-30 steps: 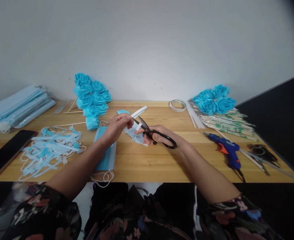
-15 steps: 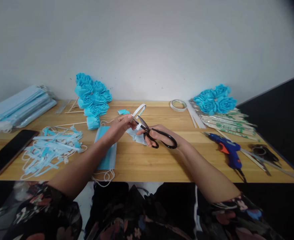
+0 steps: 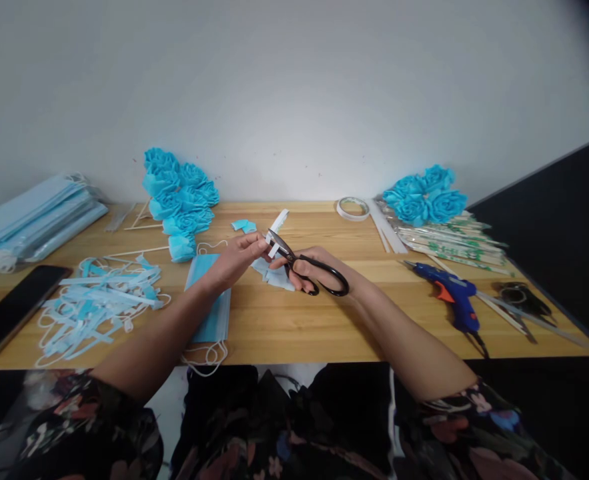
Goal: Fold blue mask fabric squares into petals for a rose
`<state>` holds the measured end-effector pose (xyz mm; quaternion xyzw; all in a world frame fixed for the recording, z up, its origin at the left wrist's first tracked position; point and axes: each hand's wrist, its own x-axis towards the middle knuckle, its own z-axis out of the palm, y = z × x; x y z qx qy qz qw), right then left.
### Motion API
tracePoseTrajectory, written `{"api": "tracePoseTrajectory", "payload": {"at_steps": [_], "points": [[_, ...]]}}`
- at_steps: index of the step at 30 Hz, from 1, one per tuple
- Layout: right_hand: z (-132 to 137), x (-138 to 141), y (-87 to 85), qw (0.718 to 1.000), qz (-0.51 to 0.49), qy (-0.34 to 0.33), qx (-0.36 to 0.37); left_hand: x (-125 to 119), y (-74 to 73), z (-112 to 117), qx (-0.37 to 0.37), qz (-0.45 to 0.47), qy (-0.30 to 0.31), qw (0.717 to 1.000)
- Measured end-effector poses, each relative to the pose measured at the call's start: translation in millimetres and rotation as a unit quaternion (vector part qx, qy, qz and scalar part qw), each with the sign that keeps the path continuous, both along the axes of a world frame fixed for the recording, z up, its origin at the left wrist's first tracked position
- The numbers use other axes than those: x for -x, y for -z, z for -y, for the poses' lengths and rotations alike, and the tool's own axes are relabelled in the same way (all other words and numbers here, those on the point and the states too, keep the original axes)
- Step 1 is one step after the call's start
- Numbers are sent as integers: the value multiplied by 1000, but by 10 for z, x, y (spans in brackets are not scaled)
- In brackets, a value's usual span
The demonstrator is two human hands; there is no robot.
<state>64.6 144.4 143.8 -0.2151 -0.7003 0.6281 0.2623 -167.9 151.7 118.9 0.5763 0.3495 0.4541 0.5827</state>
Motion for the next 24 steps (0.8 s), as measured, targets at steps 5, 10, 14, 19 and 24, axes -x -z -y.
{"api": "tracePoseTrajectory", "payload": {"at_steps": [5, 10, 14, 19, 24], "points": [[11, 6, -13, 1000, 4, 1, 7, 1, -16, 21, -14, -6, 27, 1000], [18, 11, -7, 1000, -4, 8, 2, 14, -2, 13, -24, -11, 39, 999], [16, 10, -17, 1000, -2, 5, 0, 24, -7, 8, -25, -34, 40, 998], [19, 3, -42, 1000, 8, 9, -3, 36, 0, 3, -25, -35, 38, 998], [19, 1, -56, 1000, 17, 24, 1, 48, 28, -9, -29, -30, 45, 998]]}}
